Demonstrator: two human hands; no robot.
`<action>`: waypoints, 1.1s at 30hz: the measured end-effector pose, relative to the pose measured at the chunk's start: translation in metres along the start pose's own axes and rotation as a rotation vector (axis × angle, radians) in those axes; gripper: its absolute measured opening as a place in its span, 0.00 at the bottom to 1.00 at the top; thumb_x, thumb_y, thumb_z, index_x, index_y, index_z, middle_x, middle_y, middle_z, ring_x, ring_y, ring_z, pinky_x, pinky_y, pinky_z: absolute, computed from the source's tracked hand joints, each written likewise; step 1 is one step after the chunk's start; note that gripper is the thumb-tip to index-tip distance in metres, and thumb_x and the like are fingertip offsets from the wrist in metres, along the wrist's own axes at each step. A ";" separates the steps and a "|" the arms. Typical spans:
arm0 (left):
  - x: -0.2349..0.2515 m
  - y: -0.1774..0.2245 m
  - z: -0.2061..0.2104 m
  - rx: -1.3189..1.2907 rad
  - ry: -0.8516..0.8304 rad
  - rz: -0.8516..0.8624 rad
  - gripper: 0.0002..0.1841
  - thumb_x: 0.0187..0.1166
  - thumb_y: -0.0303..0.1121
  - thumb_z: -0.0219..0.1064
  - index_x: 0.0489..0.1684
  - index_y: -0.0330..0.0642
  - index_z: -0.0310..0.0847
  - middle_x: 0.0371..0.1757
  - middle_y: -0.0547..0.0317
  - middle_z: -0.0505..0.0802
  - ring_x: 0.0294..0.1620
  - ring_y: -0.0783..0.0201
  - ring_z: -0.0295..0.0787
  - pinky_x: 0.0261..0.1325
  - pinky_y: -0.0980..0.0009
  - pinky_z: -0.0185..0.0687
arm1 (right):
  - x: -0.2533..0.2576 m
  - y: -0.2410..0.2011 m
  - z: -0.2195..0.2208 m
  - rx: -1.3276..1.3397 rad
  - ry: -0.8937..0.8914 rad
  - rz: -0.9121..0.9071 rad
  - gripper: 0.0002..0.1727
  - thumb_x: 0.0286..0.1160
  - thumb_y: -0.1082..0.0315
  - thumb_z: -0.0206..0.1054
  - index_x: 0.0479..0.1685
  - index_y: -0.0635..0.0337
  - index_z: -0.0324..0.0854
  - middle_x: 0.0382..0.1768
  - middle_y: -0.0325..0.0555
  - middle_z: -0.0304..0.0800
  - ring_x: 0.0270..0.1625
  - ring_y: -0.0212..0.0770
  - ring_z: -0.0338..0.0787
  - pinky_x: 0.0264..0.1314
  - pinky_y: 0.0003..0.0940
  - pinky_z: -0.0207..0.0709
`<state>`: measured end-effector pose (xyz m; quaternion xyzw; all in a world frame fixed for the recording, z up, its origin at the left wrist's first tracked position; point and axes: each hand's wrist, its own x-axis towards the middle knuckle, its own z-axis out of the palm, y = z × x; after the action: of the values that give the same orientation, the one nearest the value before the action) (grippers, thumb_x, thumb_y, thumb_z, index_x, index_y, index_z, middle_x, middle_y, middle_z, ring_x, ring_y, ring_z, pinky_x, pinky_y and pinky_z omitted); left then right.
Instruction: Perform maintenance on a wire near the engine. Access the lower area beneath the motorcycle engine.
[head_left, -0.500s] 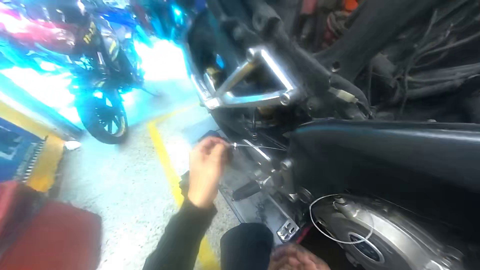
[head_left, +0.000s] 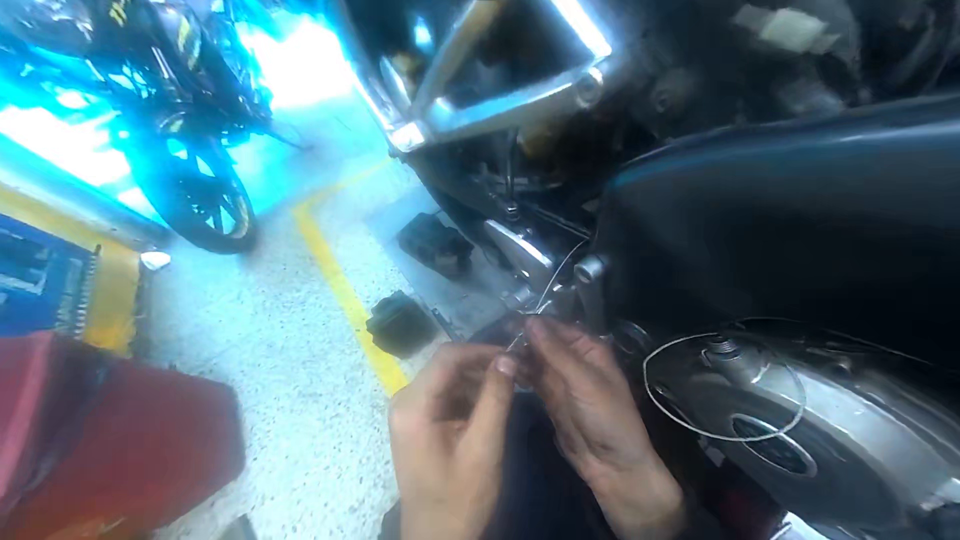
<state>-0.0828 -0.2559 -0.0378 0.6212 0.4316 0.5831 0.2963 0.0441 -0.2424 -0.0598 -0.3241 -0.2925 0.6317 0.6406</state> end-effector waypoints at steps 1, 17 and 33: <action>-0.002 0.001 0.001 0.053 0.006 0.030 0.03 0.78 0.28 0.69 0.40 0.43 0.88 0.24 0.71 0.89 0.17 0.80 0.77 0.18 0.85 0.74 | -0.002 -0.001 -0.001 -0.004 -0.011 0.000 0.12 0.83 0.62 0.67 0.44 0.60 0.92 0.32 0.45 0.89 0.31 0.30 0.84 0.40 0.25 0.82; -0.020 -0.001 -0.012 -0.371 0.206 -0.280 0.12 0.85 0.32 0.57 0.34 0.47 0.87 0.11 0.71 0.73 0.09 0.80 0.65 0.13 0.84 0.64 | -0.027 0.018 0.023 -0.145 -0.176 -0.162 0.08 0.71 0.75 0.75 0.47 0.64 0.90 0.40 0.45 0.94 0.40 0.31 0.92 0.49 0.28 0.89; -0.047 0.013 -0.020 -0.375 0.137 -0.250 0.05 0.80 0.27 0.67 0.38 0.38 0.89 0.21 0.60 0.84 0.13 0.78 0.68 0.15 0.83 0.64 | -0.035 0.003 -0.011 -0.120 -0.365 0.019 0.15 0.86 0.60 0.64 0.45 0.61 0.92 0.37 0.47 0.93 0.38 0.30 0.89 0.46 0.24 0.85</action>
<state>-0.0971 -0.3059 -0.0456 0.4556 0.4084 0.6528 0.4466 0.0492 -0.2775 -0.0678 -0.2444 -0.4378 0.6677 0.5503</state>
